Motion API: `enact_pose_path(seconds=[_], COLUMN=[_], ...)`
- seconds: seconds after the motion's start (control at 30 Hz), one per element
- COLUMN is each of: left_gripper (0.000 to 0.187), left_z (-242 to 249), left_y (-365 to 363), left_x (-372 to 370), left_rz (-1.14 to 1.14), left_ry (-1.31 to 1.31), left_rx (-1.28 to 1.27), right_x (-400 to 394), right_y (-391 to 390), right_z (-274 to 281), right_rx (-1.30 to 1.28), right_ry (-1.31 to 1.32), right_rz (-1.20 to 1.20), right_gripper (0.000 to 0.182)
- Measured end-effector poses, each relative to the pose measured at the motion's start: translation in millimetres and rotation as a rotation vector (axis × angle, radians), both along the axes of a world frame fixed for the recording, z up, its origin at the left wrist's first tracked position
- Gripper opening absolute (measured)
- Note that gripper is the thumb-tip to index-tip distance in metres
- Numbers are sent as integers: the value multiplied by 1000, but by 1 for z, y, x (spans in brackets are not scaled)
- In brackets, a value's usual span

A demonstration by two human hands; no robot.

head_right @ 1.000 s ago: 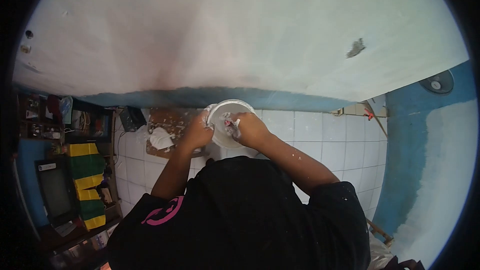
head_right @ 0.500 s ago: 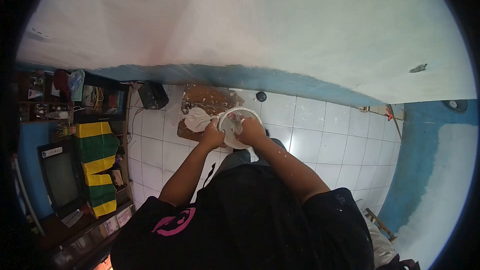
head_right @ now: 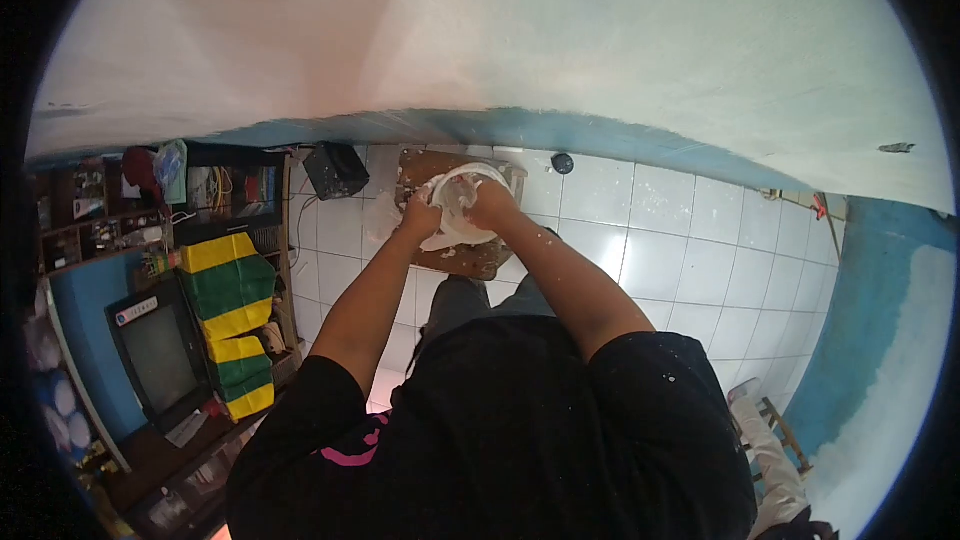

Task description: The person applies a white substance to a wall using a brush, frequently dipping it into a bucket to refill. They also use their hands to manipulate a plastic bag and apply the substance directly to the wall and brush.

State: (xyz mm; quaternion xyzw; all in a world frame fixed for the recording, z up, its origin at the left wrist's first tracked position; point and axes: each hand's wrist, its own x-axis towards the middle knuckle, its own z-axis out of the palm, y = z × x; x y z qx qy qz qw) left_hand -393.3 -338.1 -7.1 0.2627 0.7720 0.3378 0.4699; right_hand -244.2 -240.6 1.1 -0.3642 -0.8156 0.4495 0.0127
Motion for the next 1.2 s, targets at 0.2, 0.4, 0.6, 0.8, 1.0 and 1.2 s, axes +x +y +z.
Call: enact_pose_path(seconds=[0.2, 0.4, 0.6, 0.8, 1.0, 1.2], left_gripper=[53, 49, 47, 47, 55, 87], left_z=[1, -25, -39, -118, -108, -36], left_y=[21, 14, 12, -47, -91, -76], left_x=[-46, -80, -93, -128, -115, -93], left_rz=[-171, -93, -213, -324, -616, -925], left_ry=[394, 71, 80, 73, 454, 609], left_rx=[-55, -5, 22, -34, -111, -196], right_x=[-34, -42, -67, -74, -69, -76], right_y=[-13, -87, -157, -148, -177, -189], right_z=[-13, -29, -107, -217, -293, -132], right_rx=[-46, 565, -755, -513, -450, 297], right_ry=[-29, 343, 349, -248, 33, 303], right_rz=[-152, -282, -1217, -1066, -1028, -491], right_gripper=[34, 17, 14, 40, 31, 27])
